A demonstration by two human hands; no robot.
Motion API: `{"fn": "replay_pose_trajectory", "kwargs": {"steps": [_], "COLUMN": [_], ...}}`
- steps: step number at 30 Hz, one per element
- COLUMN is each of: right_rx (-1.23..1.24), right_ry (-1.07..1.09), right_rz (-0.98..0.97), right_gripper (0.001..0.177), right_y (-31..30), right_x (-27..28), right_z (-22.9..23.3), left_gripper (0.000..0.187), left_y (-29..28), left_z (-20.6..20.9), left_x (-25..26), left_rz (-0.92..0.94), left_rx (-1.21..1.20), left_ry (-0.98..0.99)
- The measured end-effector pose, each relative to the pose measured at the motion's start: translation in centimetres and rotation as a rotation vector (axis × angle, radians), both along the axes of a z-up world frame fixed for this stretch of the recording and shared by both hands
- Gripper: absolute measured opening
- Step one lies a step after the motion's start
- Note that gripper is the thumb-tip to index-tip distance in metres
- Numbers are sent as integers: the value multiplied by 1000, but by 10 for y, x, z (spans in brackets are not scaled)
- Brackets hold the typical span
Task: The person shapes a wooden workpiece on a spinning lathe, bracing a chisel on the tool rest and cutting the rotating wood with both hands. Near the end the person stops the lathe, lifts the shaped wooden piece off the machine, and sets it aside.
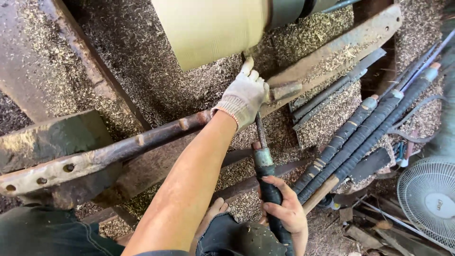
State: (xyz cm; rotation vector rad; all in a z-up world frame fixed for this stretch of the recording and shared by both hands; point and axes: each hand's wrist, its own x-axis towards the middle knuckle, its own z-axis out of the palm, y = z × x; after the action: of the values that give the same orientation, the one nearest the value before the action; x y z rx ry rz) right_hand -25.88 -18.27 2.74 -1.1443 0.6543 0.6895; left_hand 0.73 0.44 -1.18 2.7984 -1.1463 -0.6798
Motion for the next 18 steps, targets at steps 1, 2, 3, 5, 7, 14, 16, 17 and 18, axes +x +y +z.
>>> {"fn": "replay_pose_trajectory", "kwargs": {"steps": [1,2,3,5,7,14,16,17,18], "right_rx": [-3,-15,-27,-37,-44,-49,-37,-32,-26], "right_ry": [-2,14,29,-1,-29,-53,-34,-15,5], "right_rz": [-3,-1,1,35,77,318,361,404,446], "right_gripper": [70,70,71,71,70,68,68,68,68], "right_y": [1,2,3,-3,-12,-54,-66,-72,-78], "right_x": [0,1,1,3,9,41,52,57,62], "right_z": [1,1,1,1,2,11,11,9,7], "left_gripper": [37,36,35,37,39,41,41,42,43], "left_y": [1,1,1,3,2,-1,-2,-3,-3], "left_z": [0,0,1,15,19,20,28,30,32], "left_x": [-1,-1,0,3,5,7,10,11,12], "left_rz": [-3,-1,1,-12,-17,93,110,92,73], "left_rx": [-3,-12,-21,34,93,114,148,193,238], "left_ry": [-2,-7,-11,30,73,195,226,257,290]}}
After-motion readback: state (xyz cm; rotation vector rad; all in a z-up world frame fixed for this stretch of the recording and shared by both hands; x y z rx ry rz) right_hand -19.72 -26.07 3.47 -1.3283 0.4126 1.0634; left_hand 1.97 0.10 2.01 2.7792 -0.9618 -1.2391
